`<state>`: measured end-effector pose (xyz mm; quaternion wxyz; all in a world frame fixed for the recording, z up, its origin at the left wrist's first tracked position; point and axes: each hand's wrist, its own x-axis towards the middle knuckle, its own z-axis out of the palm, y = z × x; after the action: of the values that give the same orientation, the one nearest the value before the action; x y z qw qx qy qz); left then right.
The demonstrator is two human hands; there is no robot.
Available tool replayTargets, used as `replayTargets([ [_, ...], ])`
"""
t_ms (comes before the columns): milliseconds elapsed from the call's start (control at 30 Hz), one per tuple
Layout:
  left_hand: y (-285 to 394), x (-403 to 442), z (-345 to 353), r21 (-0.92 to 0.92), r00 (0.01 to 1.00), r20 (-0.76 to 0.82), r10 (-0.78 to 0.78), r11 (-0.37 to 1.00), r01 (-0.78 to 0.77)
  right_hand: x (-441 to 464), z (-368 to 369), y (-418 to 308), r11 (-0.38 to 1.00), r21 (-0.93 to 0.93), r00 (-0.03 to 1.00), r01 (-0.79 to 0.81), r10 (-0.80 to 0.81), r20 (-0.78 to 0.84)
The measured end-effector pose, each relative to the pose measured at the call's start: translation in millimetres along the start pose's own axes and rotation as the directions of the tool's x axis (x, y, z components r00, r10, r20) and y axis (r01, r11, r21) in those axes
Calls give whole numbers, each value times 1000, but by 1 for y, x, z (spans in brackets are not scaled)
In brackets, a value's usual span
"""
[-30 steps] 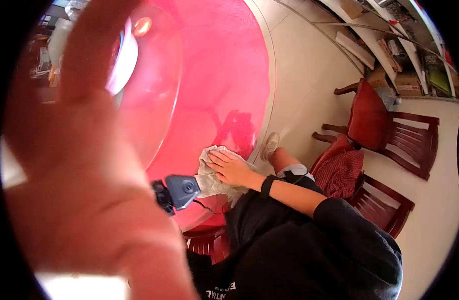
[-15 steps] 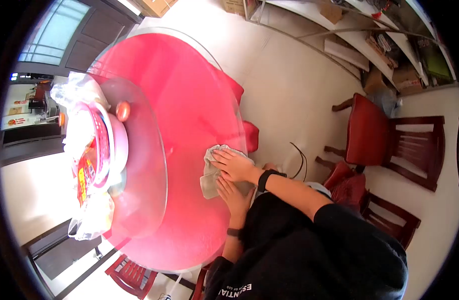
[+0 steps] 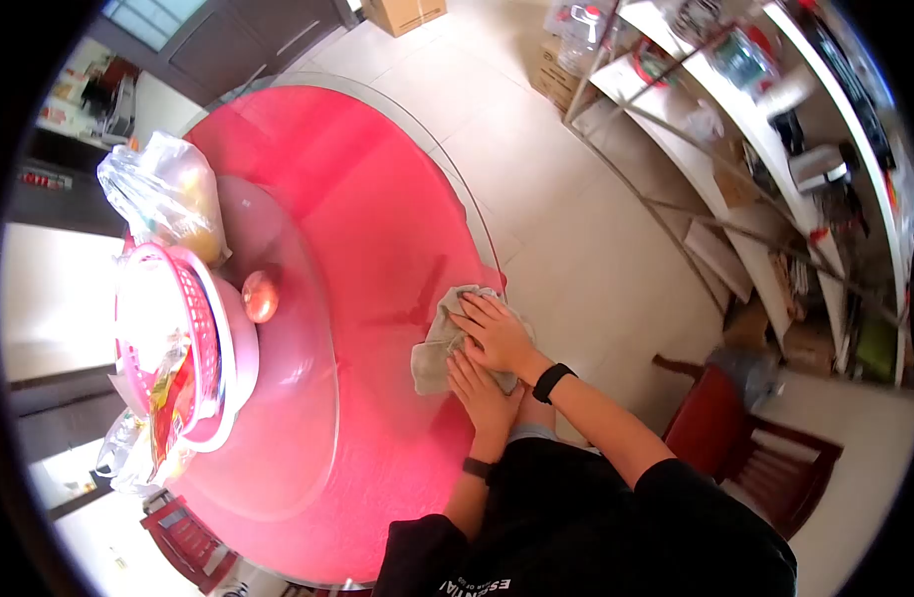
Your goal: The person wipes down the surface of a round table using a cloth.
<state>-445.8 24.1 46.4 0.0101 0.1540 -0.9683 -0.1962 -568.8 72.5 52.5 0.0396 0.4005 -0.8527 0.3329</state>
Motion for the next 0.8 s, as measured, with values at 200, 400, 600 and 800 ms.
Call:
replayTargets([
  [200, 36, 96, -6, 32, 976, 124, -180, 984, 177, 84, -11, 66, 993, 8, 987, 122, -122, 103],
  [400, 52, 162, -4, 43, 949, 101, -299, 954, 296, 151, -18, 103, 977, 47, 957, 208, -214, 196],
  [600, 60, 241, 31, 66, 903, -187, -388, 912, 405, 227, -7, 153, 918, 167, 884, 359, -392, 256],
  [800, 70, 315, 23, 142, 836, -101, -540, 823, 549, 300, 1, 194, 821, 311, 759, 478, -565, 324],
])
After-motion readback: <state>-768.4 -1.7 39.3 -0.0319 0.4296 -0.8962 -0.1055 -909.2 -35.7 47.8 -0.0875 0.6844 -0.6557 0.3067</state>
